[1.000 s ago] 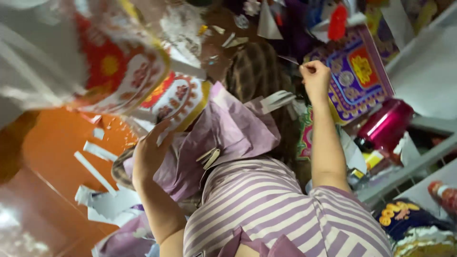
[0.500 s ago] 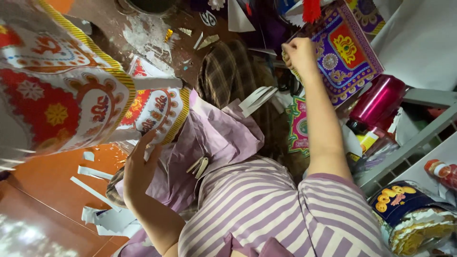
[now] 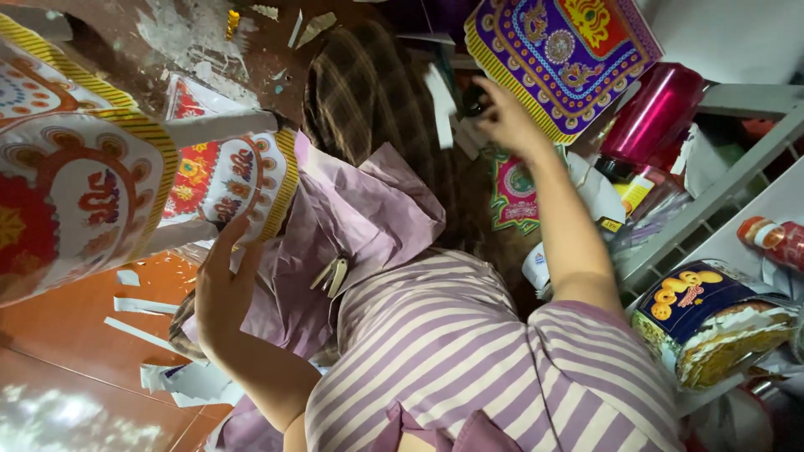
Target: Decorating a paper-mache animal figure with colorful paper strips and cutting materials to size
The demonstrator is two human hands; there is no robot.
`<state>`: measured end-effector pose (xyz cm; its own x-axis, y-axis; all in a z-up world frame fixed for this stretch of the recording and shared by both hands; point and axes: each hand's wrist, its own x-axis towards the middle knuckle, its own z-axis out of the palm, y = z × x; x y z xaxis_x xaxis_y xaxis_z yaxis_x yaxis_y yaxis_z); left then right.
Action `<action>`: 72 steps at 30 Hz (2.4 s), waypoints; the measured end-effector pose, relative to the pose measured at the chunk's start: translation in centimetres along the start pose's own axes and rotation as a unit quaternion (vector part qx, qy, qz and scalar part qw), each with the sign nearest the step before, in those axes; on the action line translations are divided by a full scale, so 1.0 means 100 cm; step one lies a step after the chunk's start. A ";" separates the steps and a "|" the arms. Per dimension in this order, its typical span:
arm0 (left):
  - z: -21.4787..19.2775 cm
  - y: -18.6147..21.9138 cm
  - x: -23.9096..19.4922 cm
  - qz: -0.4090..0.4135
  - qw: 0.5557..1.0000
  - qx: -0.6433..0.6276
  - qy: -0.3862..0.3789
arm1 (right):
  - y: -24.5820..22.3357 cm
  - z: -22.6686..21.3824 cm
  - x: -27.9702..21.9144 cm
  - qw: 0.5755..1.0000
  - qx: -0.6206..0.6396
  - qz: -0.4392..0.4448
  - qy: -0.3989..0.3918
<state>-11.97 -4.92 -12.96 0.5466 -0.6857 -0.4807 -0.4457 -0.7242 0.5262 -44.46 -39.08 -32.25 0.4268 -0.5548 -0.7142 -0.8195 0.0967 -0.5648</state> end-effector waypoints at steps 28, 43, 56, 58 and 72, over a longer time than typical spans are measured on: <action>0.003 -0.002 -0.011 0.004 1.000 -0.003 0.006 | 0.105 -0.055 0.026 0.926 -0.070 -0.099 0.357; 0.010 -0.005 -0.006 0.010 1.000 0.010 -0.012 | 0.072 -0.038 -0.013 0.991 -0.097 0.090 0.004; 0.018 0.018 0.007 -0.010 0.999 0.005 -0.042 | 0.075 -0.037 -0.013 0.964 -0.204 0.090 0.144; 0.019 0.016 0.008 -0.010 0.999 0.010 -0.046 | 0.088 -0.044 0.000 0.966 -0.182 0.097 0.153; 0.032 0.020 0.017 -0.013 0.997 0.050 -0.050 | 0.152 -0.025 0.036 0.924 -0.306 0.006 0.229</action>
<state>-14.18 -7.77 -15.01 0.4872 -0.6665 -0.5643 -0.5029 -0.7424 0.4426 -56.33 -41.67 -42.31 0.3245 -0.8619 -0.3896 -0.9458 -0.3026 -0.1181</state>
